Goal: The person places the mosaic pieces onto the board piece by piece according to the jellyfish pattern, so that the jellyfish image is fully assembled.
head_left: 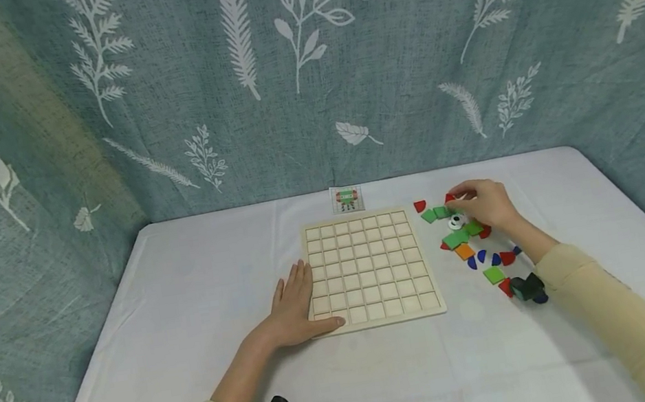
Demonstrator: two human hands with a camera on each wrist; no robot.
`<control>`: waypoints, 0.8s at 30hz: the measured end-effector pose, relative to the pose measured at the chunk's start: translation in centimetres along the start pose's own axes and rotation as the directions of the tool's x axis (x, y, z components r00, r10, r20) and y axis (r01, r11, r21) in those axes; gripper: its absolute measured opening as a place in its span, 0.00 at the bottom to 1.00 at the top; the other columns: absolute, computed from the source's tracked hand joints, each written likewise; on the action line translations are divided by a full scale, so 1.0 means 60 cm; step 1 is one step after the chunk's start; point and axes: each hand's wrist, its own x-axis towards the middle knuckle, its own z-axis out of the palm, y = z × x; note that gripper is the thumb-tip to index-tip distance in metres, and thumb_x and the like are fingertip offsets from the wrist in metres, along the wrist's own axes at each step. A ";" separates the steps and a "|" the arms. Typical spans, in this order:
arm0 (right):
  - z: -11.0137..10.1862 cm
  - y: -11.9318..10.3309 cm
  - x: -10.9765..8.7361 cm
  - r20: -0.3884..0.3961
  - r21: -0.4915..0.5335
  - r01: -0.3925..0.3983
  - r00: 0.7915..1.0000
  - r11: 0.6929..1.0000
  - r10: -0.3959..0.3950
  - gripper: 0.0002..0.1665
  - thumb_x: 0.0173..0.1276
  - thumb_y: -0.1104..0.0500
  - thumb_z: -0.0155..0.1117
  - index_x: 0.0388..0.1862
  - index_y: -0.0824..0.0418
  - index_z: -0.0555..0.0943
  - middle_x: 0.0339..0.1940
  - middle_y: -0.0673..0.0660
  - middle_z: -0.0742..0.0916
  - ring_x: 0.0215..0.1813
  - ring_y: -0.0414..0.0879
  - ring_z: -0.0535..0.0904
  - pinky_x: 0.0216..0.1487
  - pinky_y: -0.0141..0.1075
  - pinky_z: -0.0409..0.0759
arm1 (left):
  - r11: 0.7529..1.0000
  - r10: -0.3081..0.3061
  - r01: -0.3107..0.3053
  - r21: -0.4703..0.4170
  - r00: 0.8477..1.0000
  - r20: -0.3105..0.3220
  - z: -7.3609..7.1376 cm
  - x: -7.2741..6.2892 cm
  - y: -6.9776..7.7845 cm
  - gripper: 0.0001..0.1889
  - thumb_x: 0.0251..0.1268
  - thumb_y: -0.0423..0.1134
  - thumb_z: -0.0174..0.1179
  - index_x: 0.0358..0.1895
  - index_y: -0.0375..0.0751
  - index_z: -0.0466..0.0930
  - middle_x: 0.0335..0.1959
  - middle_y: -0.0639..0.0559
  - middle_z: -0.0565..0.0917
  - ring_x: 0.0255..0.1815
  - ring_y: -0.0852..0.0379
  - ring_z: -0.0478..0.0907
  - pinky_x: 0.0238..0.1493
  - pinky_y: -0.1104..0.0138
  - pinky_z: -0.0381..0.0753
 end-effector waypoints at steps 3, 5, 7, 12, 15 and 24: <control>0.025 -0.035 0.004 0.052 0.055 0.058 0.997 0.997 -0.060 0.21 0.69 0.53 0.66 0.54 0.65 0.83 0.48 0.64 0.85 0.48 0.56 0.79 0.40 0.42 0.79 | 1.000 0.005 -0.005 -0.005 1.000 -0.004 -0.002 0.000 -0.001 0.62 0.59 0.65 0.62 0.76 0.28 0.29 0.78 0.35 0.31 0.78 0.43 0.26 0.72 0.46 0.26; 0.045 -0.058 0.007 0.098 0.072 0.084 0.991 0.994 -0.091 0.20 0.68 0.53 0.67 0.53 0.63 0.84 0.46 0.62 0.86 0.47 0.54 0.80 0.40 0.42 0.79 | 1.000 0.011 -0.011 -0.003 1.000 -0.006 -0.002 0.000 -0.002 0.62 0.59 0.65 0.61 0.76 0.28 0.29 0.78 0.35 0.31 0.78 0.43 0.26 0.72 0.46 0.26; 0.064 -0.077 0.011 0.135 0.069 0.131 0.981 0.989 -0.140 0.20 0.66 0.53 0.69 0.52 0.63 0.84 0.43 0.60 0.87 0.44 0.53 0.81 0.39 0.42 0.79 | 1.000 0.019 -0.019 0.000 1.000 -0.009 -0.001 0.001 -0.003 0.62 0.59 0.65 0.61 0.76 0.28 0.29 0.78 0.34 0.32 0.78 0.42 0.26 0.72 0.45 0.26; 0.100 -0.103 0.020 0.191 0.013 0.238 0.953 0.971 -0.236 0.17 0.65 0.57 0.70 0.50 0.64 0.85 0.39 0.58 0.86 0.39 0.50 0.79 0.40 0.42 0.77 | 1.000 0.026 -0.026 -0.002 1.000 -0.002 0.001 0.005 -0.001 0.61 0.60 0.65 0.60 0.76 0.28 0.30 0.78 0.34 0.32 0.78 0.43 0.26 0.72 0.45 0.26; 0.109 -0.109 0.019 0.204 -0.009 0.251 0.948 0.968 -0.244 0.16 0.66 0.59 0.68 0.50 0.65 0.85 0.41 0.59 0.86 0.40 0.50 0.79 0.41 0.43 0.77 | 1.000 0.025 -0.025 -0.001 1.000 0.008 0.003 0.007 -0.001 0.61 0.60 0.65 0.60 0.76 0.28 0.30 0.78 0.35 0.32 0.78 0.43 0.26 0.72 0.45 0.27; 0.111 -0.115 0.010 0.227 0.044 0.280 0.932 0.959 -0.283 0.14 0.70 0.62 0.63 0.52 0.65 0.85 0.45 0.61 0.86 0.43 0.53 0.80 0.42 0.44 0.78 | 1.000 -0.003 0.003 0.018 1.000 0.010 0.003 0.002 -0.006 0.62 0.59 0.66 0.60 0.76 0.28 0.31 0.78 0.36 0.32 0.78 0.45 0.26 0.72 0.46 0.26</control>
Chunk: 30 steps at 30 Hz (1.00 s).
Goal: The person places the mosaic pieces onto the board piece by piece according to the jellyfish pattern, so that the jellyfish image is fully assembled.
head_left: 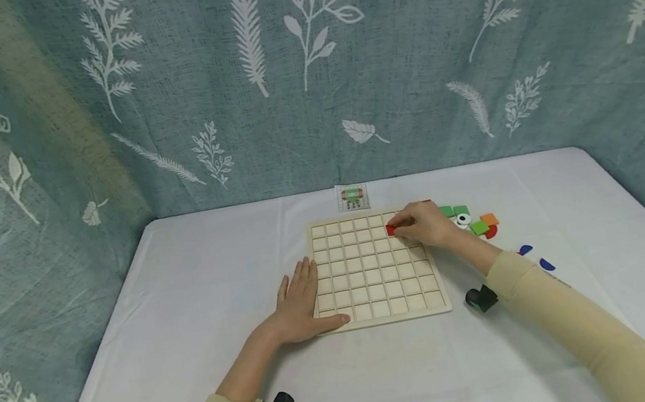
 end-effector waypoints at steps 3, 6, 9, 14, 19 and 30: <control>-0.006 0.005 -0.004 0.009 0.008 0.023 1.000 1.000 -0.023 0.14 0.71 0.62 0.61 0.52 0.65 0.85 0.47 0.62 0.86 0.44 0.53 0.80 0.41 0.44 0.79 | 1.000 0.002 -0.002 -0.002 1.000 0.003 0.000 0.000 0.000 0.62 0.59 0.66 0.60 0.76 0.29 0.30 0.78 0.36 0.32 0.78 0.45 0.26 0.72 0.46 0.26; -0.022 0.017 -0.011 -0.017 -0.023 0.010 1.000 1.000 -0.010 0.14 0.73 0.62 0.60 0.52 0.65 0.85 0.50 0.63 0.85 0.46 0.55 0.80 0.41 0.45 0.78 | 1.000 0.007 -0.007 -0.001 1.000 0.001 0.000 0.000 0.000 0.62 0.59 0.66 0.60 0.76 0.29 0.30 0.78 0.36 0.32 0.78 0.44 0.26 0.72 0.46 0.26; -0.046 0.038 -0.021 -0.084 -0.082 -0.050 0.996 0.995 0.043 0.13 0.73 0.62 0.59 0.50 0.65 0.85 0.52 0.65 0.83 0.48 0.57 0.79 0.44 0.49 0.78 | 1.000 0.006 -0.006 0.001 1.000 -0.001 0.000 -0.001 0.000 0.61 0.60 0.66 0.60 0.76 0.28 0.31 0.78 0.35 0.32 0.78 0.44 0.26 0.72 0.45 0.26; -0.083 0.075 -0.039 -0.088 -0.101 -0.183 0.981 0.978 0.175 0.15 0.71 0.63 0.59 0.52 0.67 0.83 0.55 0.70 0.81 0.54 0.63 0.75 0.48 0.54 0.77 | 1.000 -0.001 0.001 -0.002 1.000 0.003 0.000 -0.004 -0.001 0.61 0.60 0.66 0.60 0.76 0.27 0.31 0.78 0.35 0.32 0.78 0.44 0.26 0.72 0.45 0.26; -0.088 0.097 -0.044 -0.033 -0.084 -0.218 0.976 0.972 0.216 0.18 0.69 0.63 0.62 0.56 0.69 0.80 0.52 0.69 0.82 0.53 0.63 0.76 0.52 0.53 0.76 | 1.000 0.007 -0.007 -0.008 1.000 0.000 -0.001 -0.005 0.000 0.61 0.60 0.65 0.60 0.76 0.27 0.31 0.78 0.35 0.32 0.78 0.43 0.26 0.71 0.45 0.26; -0.072 0.071 -0.041 -0.115 -0.007 -0.179 0.978 0.984 0.177 0.19 0.66 0.58 0.69 0.51 0.66 0.79 0.44 0.63 0.84 0.47 0.56 0.78 0.46 0.47 0.78 | 1.000 0.005 -0.005 0.006 1.000 0.003 -0.001 -0.001 0.002 0.61 0.60 0.66 0.60 0.76 0.29 0.30 0.78 0.36 0.31 0.78 0.44 0.25 0.72 0.45 0.25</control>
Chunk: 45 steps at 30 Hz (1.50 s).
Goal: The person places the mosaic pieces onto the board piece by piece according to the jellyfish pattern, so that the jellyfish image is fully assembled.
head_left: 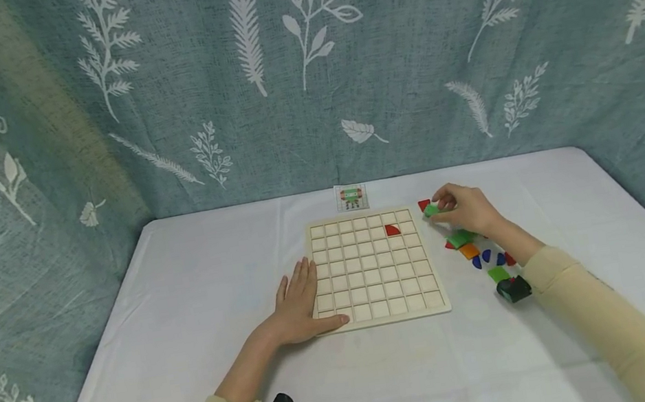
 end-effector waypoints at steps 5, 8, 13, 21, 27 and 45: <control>0.027 -0.035 0.004 0.040 0.074 0.022 0.999 0.997 -0.025 0.13 0.64 0.54 0.71 0.42 0.60 0.81 0.40 0.57 0.84 0.45 0.52 0.78 0.44 0.45 0.77 | 1.000 -0.002 0.002 0.004 1.000 0.002 -0.001 0.002 -0.001 0.62 0.59 0.67 0.60 0.76 0.30 0.29 0.78 0.37 0.30 0.78 0.45 0.24 0.72 0.46 0.25; 0.046 -0.055 0.011 0.080 0.112 0.058 0.995 0.992 -0.067 0.11 0.63 0.54 0.72 0.39 0.58 0.83 0.38 0.54 0.84 0.43 0.50 0.79 0.41 0.43 0.77 | 1.000 -0.003 0.003 0.012 1.000 0.002 0.001 0.003 -0.002 0.62 0.59 0.68 0.59 0.76 0.31 0.28 0.78 0.38 0.30 0.78 0.46 0.24 0.72 0.47 0.24; 0.074 -0.073 0.024 0.123 0.132 0.155 0.977 0.979 -0.172 0.06 0.64 0.58 0.70 0.38 0.58 0.84 0.38 0.53 0.84 0.42 0.48 0.80 0.42 0.41 0.79 | 1.000 -0.003 0.003 0.016 1.000 0.001 0.002 0.003 -0.001 0.62 0.59 0.68 0.58 0.76 0.31 0.27 0.78 0.38 0.29 0.78 0.47 0.24 0.72 0.47 0.24; 0.087 -0.080 0.031 0.111 0.099 0.271 0.953 0.957 -0.281 0.05 0.66 0.63 0.67 0.39 0.60 0.87 0.42 0.56 0.86 0.46 0.51 0.80 0.47 0.46 0.79 | 1.000 0.006 -0.006 -0.008 1.000 0.000 0.003 0.003 0.006 0.61 0.60 0.66 0.60 0.76 0.29 0.31 0.78 0.36 0.32 0.78 0.45 0.25 0.72 0.46 0.26; 0.079 -0.076 0.028 0.143 0.108 0.274 0.947 0.956 -0.287 0.11 0.72 0.63 0.61 0.48 0.60 0.87 0.54 0.59 0.85 0.58 0.55 0.79 0.55 0.50 0.77 | 1.000 0.003 -0.003 -0.004 1.000 0.000 0.000 0.002 0.007 0.61 0.60 0.65 0.60 0.76 0.29 0.31 0.78 0.36 0.32 0.78 0.45 0.25 0.72 0.46 0.26; 0.007 -0.007 -0.005 0.026 -0.112 -0.075 0.997 0.991 0.078 0.17 0.67 0.55 0.67 0.48 0.67 0.81 0.47 0.65 0.84 0.49 0.59 0.77 0.49 0.50 0.76 | 1.000 0.011 -0.011 -0.009 1.000 -0.010 0.000 -0.001 -0.001 0.61 0.60 0.66 0.60 0.76 0.28 0.30 0.78 0.36 0.32 0.78 0.44 0.26 0.72 0.46 0.26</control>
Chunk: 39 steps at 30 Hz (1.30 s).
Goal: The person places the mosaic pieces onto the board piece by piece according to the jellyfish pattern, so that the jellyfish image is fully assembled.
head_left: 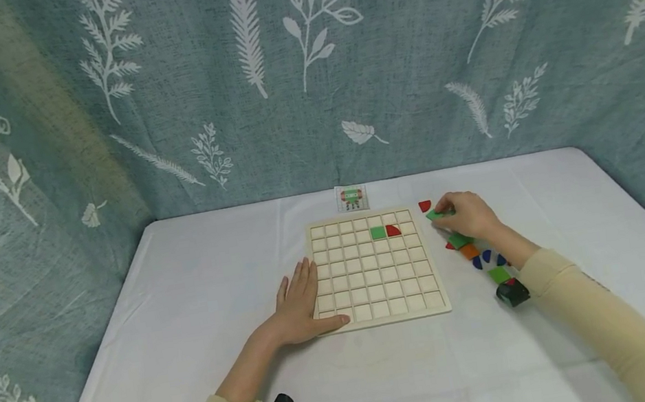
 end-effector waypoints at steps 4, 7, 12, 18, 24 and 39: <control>0.005 0.000 0.001 -0.020 0.010 -0.006 1.000 1.000 0.006 0.14 0.67 0.57 0.68 0.45 0.66 0.81 0.45 0.64 0.85 0.47 0.57 0.78 0.46 0.48 0.77 | 1.000 0.008 -0.008 -0.006 1.000 -0.004 0.003 0.000 0.000 0.61 0.60 0.67 0.59 0.76 0.29 0.29 0.78 0.36 0.31 0.78 0.45 0.26 0.72 0.47 0.26; 0.008 -0.003 0.002 -0.045 0.048 0.003 0.999 0.999 -0.001 0.12 0.66 0.58 0.68 0.43 0.64 0.81 0.43 0.63 0.85 0.45 0.57 0.79 0.44 0.46 0.78 | 1.000 0.010 -0.010 -0.009 1.000 -0.007 0.002 0.000 0.003 0.62 0.59 0.67 0.60 0.76 0.29 0.30 0.78 0.36 0.32 0.78 0.45 0.26 0.72 0.47 0.26; 0.021 -0.027 0.004 -0.067 0.143 0.060 0.996 0.988 -0.051 0.10 0.66 0.56 0.69 0.42 0.61 0.82 0.43 0.61 0.85 0.47 0.56 0.79 0.43 0.47 0.78 | 1.000 0.031 -0.031 -0.001 0.999 -0.027 0.003 0.000 0.000 0.62 0.59 0.68 0.59 0.76 0.27 0.31 0.78 0.34 0.33 0.78 0.43 0.27 0.72 0.46 0.26; 0.053 -0.067 0.017 -0.006 0.208 0.168 0.985 0.964 -0.171 0.08 0.66 0.57 0.69 0.42 0.58 0.84 0.42 0.57 0.85 0.47 0.52 0.80 0.43 0.45 0.79 | 0.999 0.032 -0.032 -0.012 0.999 -0.019 0.002 0.001 -0.001 0.62 0.59 0.67 0.59 0.76 0.28 0.31 0.78 0.34 0.32 0.78 0.43 0.27 0.72 0.45 0.26; 0.078 -0.097 0.034 0.049 0.241 0.267 0.957 0.933 -0.286 0.05 0.65 0.61 0.69 0.39 0.58 0.85 0.39 0.54 0.85 0.41 0.47 0.81 0.41 0.41 0.80 | 1.000 0.011 -0.011 -0.006 1.000 0.019 0.002 0.006 -0.001 0.61 0.60 0.66 0.59 0.76 0.29 0.31 0.78 0.36 0.31 0.78 0.45 0.25 0.72 0.46 0.26; 0.080 -0.108 0.040 0.095 0.189 0.384 0.909 0.904 -0.406 0.10 0.71 0.62 0.62 0.47 0.59 0.88 0.56 0.58 0.84 0.55 0.53 0.79 0.49 0.46 0.79 | 1.000 0.011 -0.011 -0.006 1.000 0.026 0.000 0.008 0.003 0.60 0.60 0.66 0.59 0.77 0.30 0.31 0.78 0.37 0.32 0.78 0.45 0.25 0.72 0.46 0.27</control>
